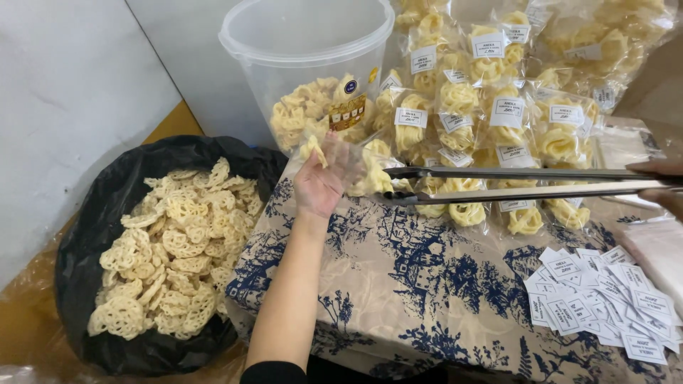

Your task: Packaging snack pieces into small plastic bags using hands and tongs

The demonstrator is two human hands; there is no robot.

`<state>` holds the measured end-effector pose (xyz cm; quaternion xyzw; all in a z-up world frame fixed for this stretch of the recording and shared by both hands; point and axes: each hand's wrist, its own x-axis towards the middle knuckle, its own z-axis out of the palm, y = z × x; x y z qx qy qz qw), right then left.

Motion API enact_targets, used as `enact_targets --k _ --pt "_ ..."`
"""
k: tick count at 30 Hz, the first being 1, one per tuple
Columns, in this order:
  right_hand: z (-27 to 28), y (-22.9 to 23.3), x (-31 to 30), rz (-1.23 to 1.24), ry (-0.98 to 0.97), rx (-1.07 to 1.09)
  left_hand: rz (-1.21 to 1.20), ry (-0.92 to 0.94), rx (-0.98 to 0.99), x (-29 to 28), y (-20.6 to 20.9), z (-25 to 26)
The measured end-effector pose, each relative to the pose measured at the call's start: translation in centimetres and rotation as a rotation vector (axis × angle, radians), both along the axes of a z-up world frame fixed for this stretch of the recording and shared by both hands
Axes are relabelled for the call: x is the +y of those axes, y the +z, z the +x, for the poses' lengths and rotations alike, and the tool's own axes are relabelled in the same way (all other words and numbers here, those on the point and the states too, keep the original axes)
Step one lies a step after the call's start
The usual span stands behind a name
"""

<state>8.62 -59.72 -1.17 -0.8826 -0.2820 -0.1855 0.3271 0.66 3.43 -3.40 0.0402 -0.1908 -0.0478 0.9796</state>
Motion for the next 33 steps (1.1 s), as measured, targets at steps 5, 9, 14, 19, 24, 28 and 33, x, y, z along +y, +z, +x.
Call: enact_targets --k 5,9,14,19,24,28,33 --pt "-8.7 6.1 10.1 -0.086 -0.201 0.088 0.104 0.115 0.141 -0.5 0.3 -0.2" --pt "-8.8 6.7 10.9 0.006 -0.166 0.1 0.176 0.208 0.347 -1.3 1.0 -0.5" --pt "-9.6 8.5 11.8 -0.002 -0.216 0.126 0.05 0.212 0.395 -0.8 0.9 -0.4" --pt "-9.8 8.8 13.8 0.056 -0.16 0.137 0.095 0.243 0.375 -0.8 0.3 0.1" --pt "-12.5 9.6 18.1 -0.198 -0.131 -0.191 0.291 0.289 0.393 -1.3 0.0 0.4" --pt "-12.2 9.8 16.1 -0.18 -0.097 -0.226 0.203 0.3 0.283 -0.5 -0.4 0.5" --pt "-11.3 8.5 13.2 0.069 -0.211 0.085 0.102 0.415 0.363 0.0 0.2 0.7"
